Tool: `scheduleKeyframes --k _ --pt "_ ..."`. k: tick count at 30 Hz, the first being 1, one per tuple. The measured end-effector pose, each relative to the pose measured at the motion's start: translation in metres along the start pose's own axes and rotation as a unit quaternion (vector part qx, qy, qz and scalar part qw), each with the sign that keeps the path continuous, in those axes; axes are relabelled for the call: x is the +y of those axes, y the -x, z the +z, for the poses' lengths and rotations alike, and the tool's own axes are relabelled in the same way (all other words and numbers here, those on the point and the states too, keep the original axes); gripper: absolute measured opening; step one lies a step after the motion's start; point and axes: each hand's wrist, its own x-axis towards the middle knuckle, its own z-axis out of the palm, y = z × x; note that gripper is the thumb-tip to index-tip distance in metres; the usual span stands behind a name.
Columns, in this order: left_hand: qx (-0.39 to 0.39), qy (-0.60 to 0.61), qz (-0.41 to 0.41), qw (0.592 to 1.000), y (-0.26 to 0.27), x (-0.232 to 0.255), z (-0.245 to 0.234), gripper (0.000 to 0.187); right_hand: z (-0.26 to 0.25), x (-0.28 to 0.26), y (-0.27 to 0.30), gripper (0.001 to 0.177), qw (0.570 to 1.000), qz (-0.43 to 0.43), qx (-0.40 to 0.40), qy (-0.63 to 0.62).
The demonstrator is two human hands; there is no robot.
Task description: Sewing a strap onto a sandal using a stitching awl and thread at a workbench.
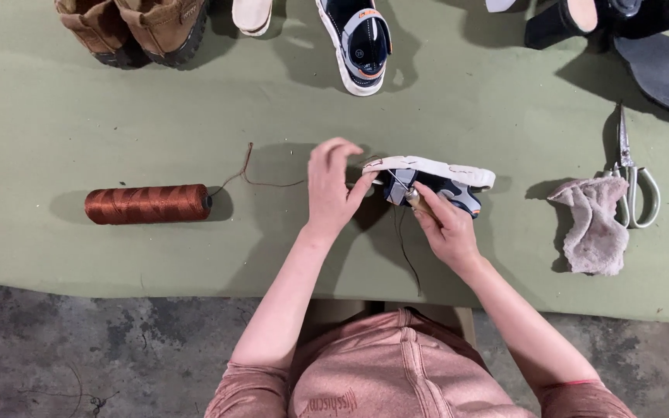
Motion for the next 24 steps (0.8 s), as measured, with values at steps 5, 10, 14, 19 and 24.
scheduleKeyframes --k 5,10,14,19,24 --pt "0.053 -0.072 0.053 0.995 0.011 -0.010 0.010 0.028 0.001 0.009 0.003 0.043 1.000 0.005 -0.004 -0.012" --pt "-0.039 0.017 0.059 0.997 0.005 -0.014 0.022 0.018 -0.004 0.000 -0.006 0.042 1.000 0.007 0.001 -0.017" --pt "-0.027 0.055 0.034 0.998 0.009 -0.020 0.024 0.016 -0.022 -0.024 -0.017 0.041 0.994 -0.022 -0.027 0.104" --pt "-0.035 0.101 -0.001 0.994 -0.001 -0.005 0.011 0.014 -0.023 -0.031 -0.011 0.045 0.984 -0.009 -0.041 0.174" --pt "-0.042 0.123 -0.019 0.991 0.001 -0.002 0.011 0.015 -0.026 -0.081 -0.026 0.041 0.870 0.352 -0.039 -0.342"
